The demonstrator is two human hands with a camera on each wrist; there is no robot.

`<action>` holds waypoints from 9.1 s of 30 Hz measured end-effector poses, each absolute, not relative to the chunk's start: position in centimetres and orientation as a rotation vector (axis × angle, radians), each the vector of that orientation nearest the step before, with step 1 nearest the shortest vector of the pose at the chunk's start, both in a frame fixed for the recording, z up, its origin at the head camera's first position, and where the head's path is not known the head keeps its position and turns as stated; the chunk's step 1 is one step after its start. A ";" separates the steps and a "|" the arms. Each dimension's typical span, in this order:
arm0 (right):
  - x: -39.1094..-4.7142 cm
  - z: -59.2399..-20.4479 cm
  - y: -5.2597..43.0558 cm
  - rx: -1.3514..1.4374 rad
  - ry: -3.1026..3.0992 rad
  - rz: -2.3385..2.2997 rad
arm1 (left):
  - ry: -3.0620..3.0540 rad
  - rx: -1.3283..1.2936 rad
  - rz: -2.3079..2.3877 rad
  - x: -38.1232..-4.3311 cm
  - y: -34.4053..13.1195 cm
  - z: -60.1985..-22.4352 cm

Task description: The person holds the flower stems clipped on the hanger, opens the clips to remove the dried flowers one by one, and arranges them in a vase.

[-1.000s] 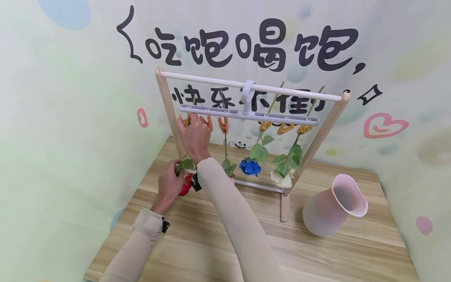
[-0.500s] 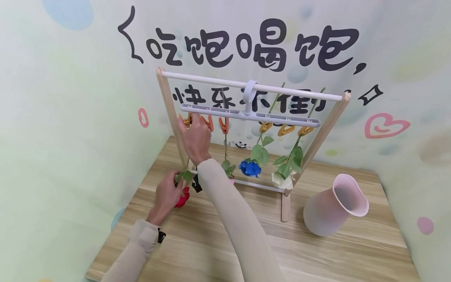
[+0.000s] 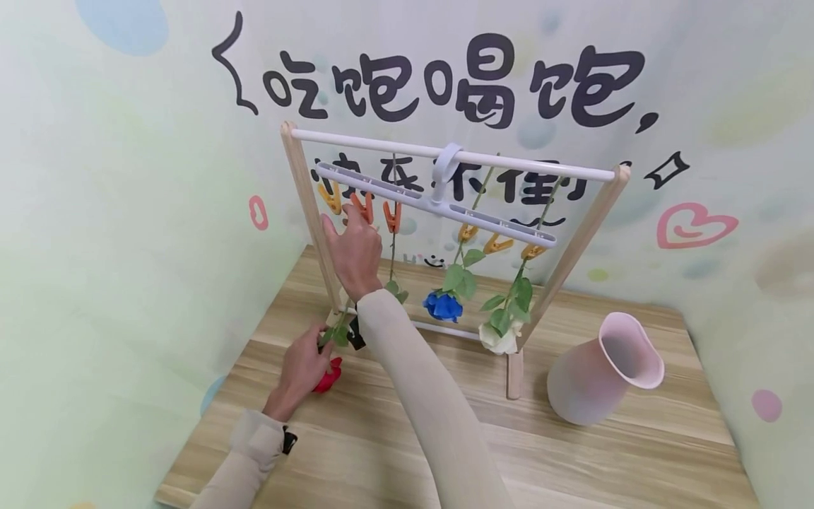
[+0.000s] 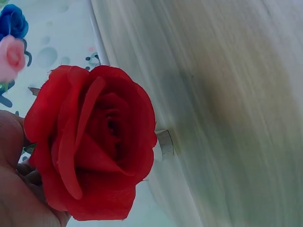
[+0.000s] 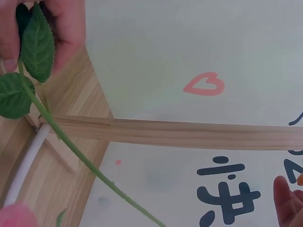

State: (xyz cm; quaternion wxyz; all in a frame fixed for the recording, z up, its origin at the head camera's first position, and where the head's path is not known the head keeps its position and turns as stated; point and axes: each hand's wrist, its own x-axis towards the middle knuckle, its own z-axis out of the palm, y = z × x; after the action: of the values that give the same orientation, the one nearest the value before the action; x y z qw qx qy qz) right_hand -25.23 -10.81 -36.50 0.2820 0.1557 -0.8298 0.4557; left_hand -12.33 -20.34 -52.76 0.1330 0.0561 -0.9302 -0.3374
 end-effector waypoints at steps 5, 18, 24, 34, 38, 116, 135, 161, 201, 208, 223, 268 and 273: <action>-24.9 -36.5 -10.4 0.444 -2.224 1.234 | -2.716 0.134 -0.937 -12.0 -20.2 -52.8; -24.2 -35.9 -8.2 0.561 -2.143 1.160 | -2.748 0.049 -0.899 -10.6 -20.1 -52.8; -23.7 -35.7 -6.9 0.594 -2.081 1.188 | -2.790 0.047 -0.901 -9.7 -20.1 -52.6; -22.3 -35.8 -4.8 0.649 -2.014 1.227 | -2.827 -0.018 -0.799 -8.6 -20.3 -52.5; -21.8 -36.0 -4.1 0.671 -1.993 1.243 | -2.822 -0.061 -0.757 -8.2 -20.6 -52.4; -16.5 -43.8 4.9 1.171 -2.656 0.964 | -2.719 -0.630 -0.284 -9.4 -17.9 -45.1; -16.0 -44.5 5.5 1.293 -2.798 1.008 | -2.690 -0.713 -0.281 -10.2 -16.8 -44.3; -15.9 -44.4 6.7 1.360 -2.852 1.051 | -2.711 -0.791 -0.191 -10.9 -15.1 -43.4; -15.9 -44.0 10.3 1.112 -2.804 1.188 | -2.469 -0.673 -0.389 -11.2 -14.7 -41.6; -16.1 -43.0 11.2 1.010 -2.814 1.208 | -2.330 -0.592 -0.620 -11.6 -15.2 -42.0; -16.4 -40.8 13.1 0.876 -2.748 1.257 | -2.262 -0.284 -1.046 -13.6 -14.7 -43.4; -16.2 -37.4 15.5 0.796 -2.597 1.237 | -2.475 -0.094 -1.214 -19.1 -10.4 -46.0; -16.4 -37.2 15.4 0.808 -2.565 1.233 | -2.482 -0.092 -1.176 -19.5 -10.2 -46.1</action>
State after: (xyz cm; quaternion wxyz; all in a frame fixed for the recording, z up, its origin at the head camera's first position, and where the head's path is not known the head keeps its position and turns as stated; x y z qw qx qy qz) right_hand -16.42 15.44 -37.18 0.0914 0.2721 -0.8634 0.4149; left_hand -19.49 -10.18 -46.08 0.1953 -0.0327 -0.8858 -0.4198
